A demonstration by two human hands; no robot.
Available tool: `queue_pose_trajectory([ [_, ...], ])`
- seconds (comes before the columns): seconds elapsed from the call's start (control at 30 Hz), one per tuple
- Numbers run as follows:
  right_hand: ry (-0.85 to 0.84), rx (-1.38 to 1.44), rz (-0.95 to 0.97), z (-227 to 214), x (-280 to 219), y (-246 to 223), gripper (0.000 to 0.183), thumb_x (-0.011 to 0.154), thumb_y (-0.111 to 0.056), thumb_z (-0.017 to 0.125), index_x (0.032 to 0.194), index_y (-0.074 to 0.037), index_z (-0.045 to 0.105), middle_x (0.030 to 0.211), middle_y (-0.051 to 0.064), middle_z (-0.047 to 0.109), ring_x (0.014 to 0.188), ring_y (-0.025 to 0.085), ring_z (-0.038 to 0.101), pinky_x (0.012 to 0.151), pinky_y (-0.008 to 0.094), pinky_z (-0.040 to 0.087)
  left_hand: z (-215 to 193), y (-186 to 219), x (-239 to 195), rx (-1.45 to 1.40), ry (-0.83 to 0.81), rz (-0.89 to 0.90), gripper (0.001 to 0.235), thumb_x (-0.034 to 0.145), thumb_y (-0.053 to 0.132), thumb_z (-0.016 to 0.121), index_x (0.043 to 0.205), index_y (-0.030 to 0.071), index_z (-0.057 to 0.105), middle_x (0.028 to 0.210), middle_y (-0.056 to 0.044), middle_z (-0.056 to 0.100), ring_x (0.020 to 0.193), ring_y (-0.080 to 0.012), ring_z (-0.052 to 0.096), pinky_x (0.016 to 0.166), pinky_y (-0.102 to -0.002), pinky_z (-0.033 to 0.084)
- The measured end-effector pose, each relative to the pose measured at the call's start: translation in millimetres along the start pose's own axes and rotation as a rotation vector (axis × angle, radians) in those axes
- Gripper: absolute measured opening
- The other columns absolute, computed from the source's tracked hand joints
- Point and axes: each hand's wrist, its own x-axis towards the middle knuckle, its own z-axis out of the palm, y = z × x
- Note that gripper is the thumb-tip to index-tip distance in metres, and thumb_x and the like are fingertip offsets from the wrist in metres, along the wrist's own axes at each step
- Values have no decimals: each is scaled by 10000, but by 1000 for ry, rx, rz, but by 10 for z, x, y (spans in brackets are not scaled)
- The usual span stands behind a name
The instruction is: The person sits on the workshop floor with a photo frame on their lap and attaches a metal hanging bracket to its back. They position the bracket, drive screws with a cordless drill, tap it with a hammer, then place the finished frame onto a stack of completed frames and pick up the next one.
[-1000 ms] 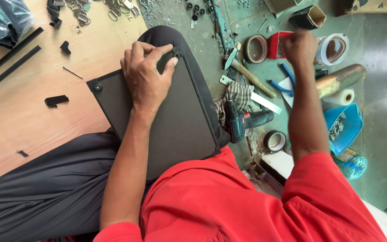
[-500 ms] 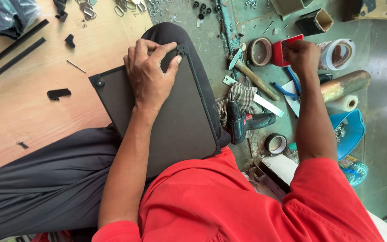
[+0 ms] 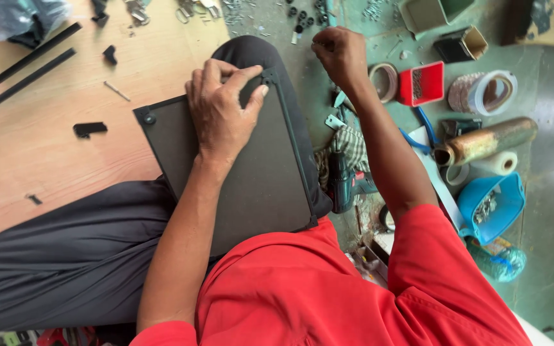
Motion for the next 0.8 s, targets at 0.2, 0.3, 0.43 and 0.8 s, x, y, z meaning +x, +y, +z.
queue_pose_trajectory([
  [0.2,27,-131,-59,42,19,45,101,927,-148,841,994,-78,812,901,115,690,718,242,689,673,365,534,62,-17,-10,-24,1,0,305,850,275,892,1131,208,797,1040,1,571,1006,-217,524,941,-401,421],
  [0.3,91,-63,-50,-10,-29,39,88,947,-136,837,1003,-73,814,891,105,667,740,227,680,687,354,537,56,-15,-17,-21,7,22,313,856,273,893,1145,203,793,1047,3,562,1008,-210,519,953,-402,418],
  [0.43,57,-65,26,-87,-54,6,116,940,-132,834,1021,-49,824,844,101,679,695,191,661,641,327,532,73,-29,-22,-22,3,14,315,854,275,899,1141,203,792,1054,7,562,1018,-208,521,946,-405,411],
  [0.8,-123,1060,332,-648,-201,-951,77,1005,-5,744,1064,23,703,948,138,743,853,210,758,785,358,658,75,10,-8,-18,7,10,311,844,274,909,1122,186,802,1015,-7,558,977,-217,515,890,-400,412],
])
